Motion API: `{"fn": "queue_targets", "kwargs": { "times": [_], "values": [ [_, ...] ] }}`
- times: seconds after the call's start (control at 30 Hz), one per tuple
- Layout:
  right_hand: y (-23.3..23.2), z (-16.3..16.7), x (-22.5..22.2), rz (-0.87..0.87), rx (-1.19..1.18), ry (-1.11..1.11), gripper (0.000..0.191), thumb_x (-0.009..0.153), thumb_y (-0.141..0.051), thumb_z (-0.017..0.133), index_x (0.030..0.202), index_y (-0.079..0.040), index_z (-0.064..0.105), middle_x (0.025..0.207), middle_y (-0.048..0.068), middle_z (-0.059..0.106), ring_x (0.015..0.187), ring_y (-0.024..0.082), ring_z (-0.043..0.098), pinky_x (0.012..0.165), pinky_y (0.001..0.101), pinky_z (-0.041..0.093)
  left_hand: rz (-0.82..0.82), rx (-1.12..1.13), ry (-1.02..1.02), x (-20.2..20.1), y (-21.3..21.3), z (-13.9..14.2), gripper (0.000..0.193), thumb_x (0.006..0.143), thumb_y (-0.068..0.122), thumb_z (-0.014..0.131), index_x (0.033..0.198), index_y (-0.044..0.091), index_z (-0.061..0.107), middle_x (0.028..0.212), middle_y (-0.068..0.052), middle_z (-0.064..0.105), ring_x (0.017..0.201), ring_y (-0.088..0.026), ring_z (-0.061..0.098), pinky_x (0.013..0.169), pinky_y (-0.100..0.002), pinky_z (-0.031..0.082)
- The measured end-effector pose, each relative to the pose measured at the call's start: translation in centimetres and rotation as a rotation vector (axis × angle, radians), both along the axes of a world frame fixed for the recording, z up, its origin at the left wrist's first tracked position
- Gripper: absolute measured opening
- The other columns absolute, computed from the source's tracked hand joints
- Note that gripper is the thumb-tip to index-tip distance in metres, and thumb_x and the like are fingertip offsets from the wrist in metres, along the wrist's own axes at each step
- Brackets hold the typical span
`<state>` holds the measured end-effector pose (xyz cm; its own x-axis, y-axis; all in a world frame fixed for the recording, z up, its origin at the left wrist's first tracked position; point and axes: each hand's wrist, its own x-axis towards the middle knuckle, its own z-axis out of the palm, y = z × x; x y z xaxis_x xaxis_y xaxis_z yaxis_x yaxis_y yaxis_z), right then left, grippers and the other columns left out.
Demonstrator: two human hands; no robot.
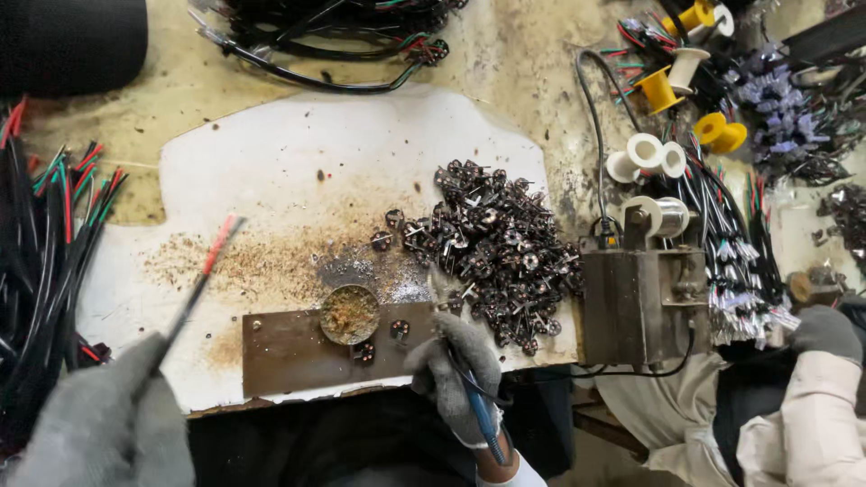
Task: The person solders colored wire leads onto small plug components one at a time at a workbench, holding a wire in one hand and a soldering iron in the other, then sets finished assemblies aside and reaches for the next wire and component.
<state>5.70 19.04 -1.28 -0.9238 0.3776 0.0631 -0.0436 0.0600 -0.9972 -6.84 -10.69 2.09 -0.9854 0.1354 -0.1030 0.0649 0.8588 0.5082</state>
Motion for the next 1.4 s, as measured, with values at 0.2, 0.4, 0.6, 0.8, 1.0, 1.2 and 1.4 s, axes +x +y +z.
{"fn": "queue_targets", "kwargs": {
  "times": [0.2,0.4,0.6,0.8,1.0,1.2,1.4],
  "values": [
    [-1.4,1.4,1.4,0.028,-0.201,0.032,0.034,0.104,-0.008,0.061,0.135,-0.004,0.051,0.102,0.015,0.074,0.067,0.014,0.069,0.052,0.023,0.05,0.089,1.338,-1.159,9.6,6.6,-7.2,0.035,0.095,0.018,0.058,0.122,-0.002,0.069,0.073,-0.006,0.069,0.065,-0.012,0.065,0.062,-0.028,0.052],
    [-1.9,-0.4,2.4,-0.106,-0.103,0.07,0.023,0.102,-0.006,0.063,0.123,-0.005,0.055,0.095,0.011,0.072,0.065,0.012,0.067,0.053,0.0228,0.048,-0.248,0.92,-0.239,13.5,7.1,-9.7,0.04,0.093,0.027,0.074,0.116,-0.004,0.066,0.095,-0.007,0.076,0.087,-0.012,0.074,0.078,-0.032,0.057],
    [-0.3,-1.2,2.9,-0.245,-0.093,0.174,0.013,0.1,-0.004,0.066,0.111,-0.007,0.059,0.087,0.006,0.07,0.064,0.011,0.065,0.054,0.0227,0.047,0.013,0.752,-0.685,12.3,7.8,-7.1,0.019,0.086,0.023,0.076,0.096,0.007,0.08,0.065,-0.004,0.074,0.064,-0.01,0.062,0.063,-0.026,0.057],
    [1.5,-4.1,3.3,-0.252,0.097,0.092,0.008,0.098,-0.003,0.068,0.099,-0.008,0.063,0.079,0.002,0.067,0.063,0.009,0.063,0.055,0.0225,0.045,0.009,0.785,-0.393,11.9,7.7,-5.1,0.017,0.09,0.02,0.07,0.1,0.006,0.074,0.075,-0.002,0.07,0.061,-0.009,0.064,0.058,-0.024,0.053],
    [0.2,-2.6,3.1,-0.03,0.386,0.084,0.015,0.096,-0.001,0.066,0.107,-0.01,0.063,0.081,0.003,0.071,0.068,0.012,0.066,0.06,0.0261,0.048,-0.004,0.795,-0.341,9.6,8.9,-1.8,0.014,0.094,0.017,0.068,0.098,0.005,0.069,0.078,-0.006,0.063,0.062,-0.015,0.06,0.059,-0.027,0.052],
    [-5.9,0.3,3.4,-0.037,-0.107,-0.005,0.063,0.092,0.006,0.062,0.146,-0.01,0.035,0.129,0.028,0.066,0.107,0.029,0.066,0.084,0.0378,0.054,0.007,0.84,-0.476,8.3,9.4,-0.6,0.016,0.094,0.018,0.068,0.102,0.004,0.071,0.08,-0.006,0.069,0.068,-0.014,0.068,0.062,-0.028,0.055],
    [-3.8,0.4,2.8,-0.05,-0.198,-0.246,0.062,0.089,0.008,0.073,0.143,-0.008,0.048,0.108,0.019,0.076,0.079,0.016,0.071,0.06,0.0271,0.057,0.04,0.917,-0.5,9.0,9.8,-1.5,0.016,0.094,0.016,0.067,0.104,0.003,0.07,0.084,-0.006,0.069,0.074,-0.012,0.066,0.066,-0.028,0.056]
  ]
}}
